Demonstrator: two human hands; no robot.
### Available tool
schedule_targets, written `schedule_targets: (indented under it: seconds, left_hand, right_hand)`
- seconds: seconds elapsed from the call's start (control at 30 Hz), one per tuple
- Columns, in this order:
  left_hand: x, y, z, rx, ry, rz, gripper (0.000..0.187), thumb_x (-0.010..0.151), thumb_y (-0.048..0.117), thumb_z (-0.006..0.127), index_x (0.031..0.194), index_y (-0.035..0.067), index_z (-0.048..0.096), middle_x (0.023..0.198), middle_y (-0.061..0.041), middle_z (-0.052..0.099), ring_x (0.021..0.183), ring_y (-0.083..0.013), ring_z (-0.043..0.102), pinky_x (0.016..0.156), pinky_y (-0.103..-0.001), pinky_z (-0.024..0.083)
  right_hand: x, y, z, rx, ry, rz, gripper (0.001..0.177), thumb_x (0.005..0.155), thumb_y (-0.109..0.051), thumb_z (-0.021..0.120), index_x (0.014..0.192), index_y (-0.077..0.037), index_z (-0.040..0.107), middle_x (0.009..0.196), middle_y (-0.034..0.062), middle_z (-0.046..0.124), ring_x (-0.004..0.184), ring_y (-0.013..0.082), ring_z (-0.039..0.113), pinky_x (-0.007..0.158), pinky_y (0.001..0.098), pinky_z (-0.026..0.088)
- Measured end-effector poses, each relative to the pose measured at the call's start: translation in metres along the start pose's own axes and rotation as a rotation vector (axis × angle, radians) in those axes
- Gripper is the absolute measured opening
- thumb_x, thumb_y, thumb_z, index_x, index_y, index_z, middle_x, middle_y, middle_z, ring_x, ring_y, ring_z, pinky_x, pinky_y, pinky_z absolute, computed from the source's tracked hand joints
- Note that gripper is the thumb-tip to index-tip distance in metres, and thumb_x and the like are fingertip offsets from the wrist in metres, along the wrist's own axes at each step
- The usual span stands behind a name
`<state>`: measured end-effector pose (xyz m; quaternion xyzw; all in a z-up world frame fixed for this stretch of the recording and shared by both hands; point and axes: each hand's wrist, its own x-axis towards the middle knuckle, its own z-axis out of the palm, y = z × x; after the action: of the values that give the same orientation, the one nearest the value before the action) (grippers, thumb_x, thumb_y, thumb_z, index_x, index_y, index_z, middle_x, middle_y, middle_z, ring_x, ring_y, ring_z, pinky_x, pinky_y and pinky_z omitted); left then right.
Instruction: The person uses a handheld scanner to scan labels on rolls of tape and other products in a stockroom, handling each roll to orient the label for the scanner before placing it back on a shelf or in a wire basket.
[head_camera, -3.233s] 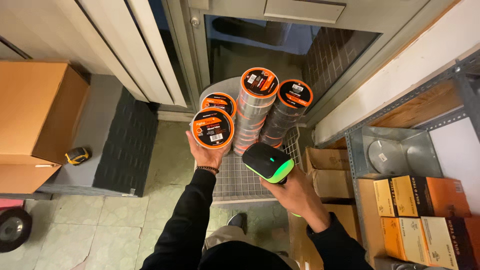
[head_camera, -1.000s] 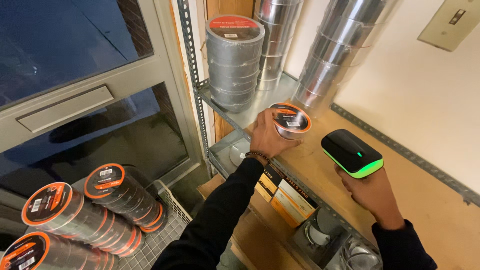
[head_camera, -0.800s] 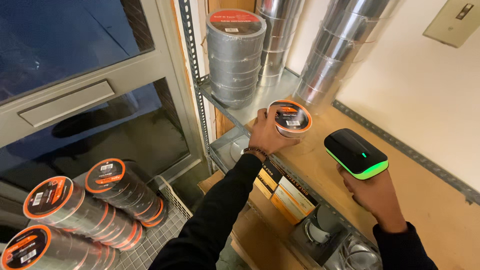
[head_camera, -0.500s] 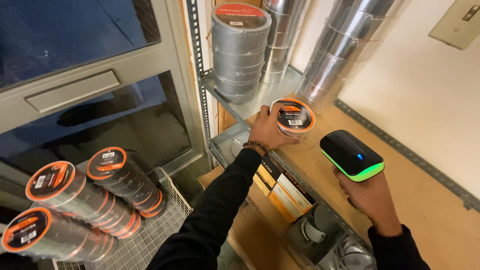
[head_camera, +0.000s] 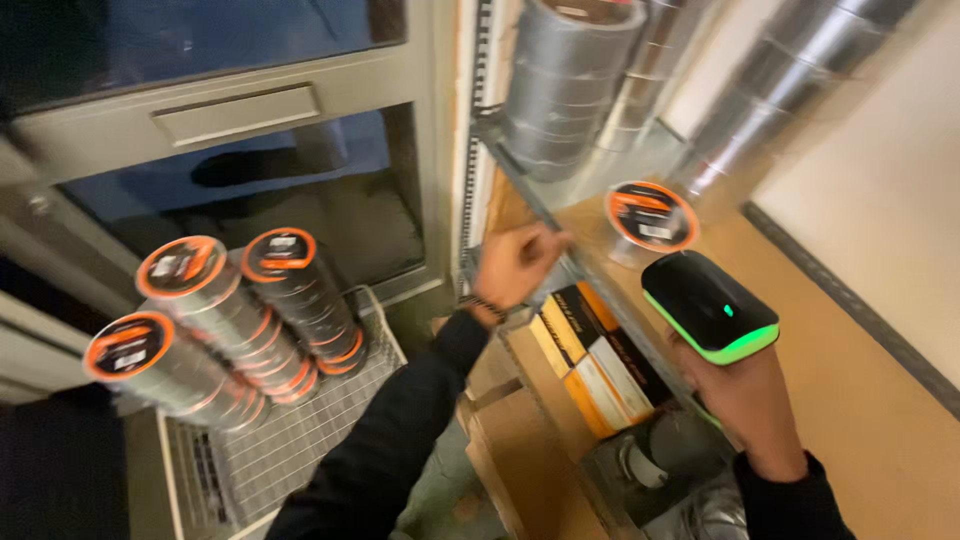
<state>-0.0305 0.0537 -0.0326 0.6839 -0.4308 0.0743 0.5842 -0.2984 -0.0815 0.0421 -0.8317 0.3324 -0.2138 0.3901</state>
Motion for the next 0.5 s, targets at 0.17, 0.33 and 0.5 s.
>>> schedule_targets:
  seconds: [0.17,0.33,0.5]
  left_hand:
    - [-0.054,-0.034,-0.116,0.026,0.141,-0.081,0.059,0.106,0.026,0.068,0.067,0.021,0.025,0.068,0.01,0.022,0.067,-0.0056,0.024,0.056,-0.032,0.022]
    - [-0.111,-0.067,-0.236,0.107,0.313,-0.339,0.061,0.108,0.039,0.062,0.065,0.022,0.022,0.065,0.009,0.021,0.063,-0.0056,0.023,0.057,-0.033,0.018]
    - [-0.168,-0.108,-0.344,0.213,0.436,-0.436,0.063,0.107,0.042,0.064,0.066,0.022,0.02,0.063,0.009,0.019,0.062,-0.0051,0.021,0.059,-0.032,0.016]
  right_hand:
    - [-0.013,-0.023,0.059,0.045,-0.143,0.009,0.018,0.091,-0.021,0.082,0.083,-0.008,0.072,0.06,0.0052,0.063,0.055,0.0147,0.056,0.058,0.0336,0.049]
    - [-0.024,-0.046,0.152,-0.001,-0.281,-0.219,0.017,0.086,-0.024,0.08,0.086,-0.01,0.069,0.08,0.0023,0.07,0.075,0.0142,0.061,0.077,0.0365,0.049]
    - [-0.051,-0.103,0.242,0.031,-0.459,-0.238,0.035,0.089,-0.03,0.078,0.064,-0.013,0.06,0.048,0.0012,0.057,0.048,0.0149,0.05,0.054,0.0355,0.045]
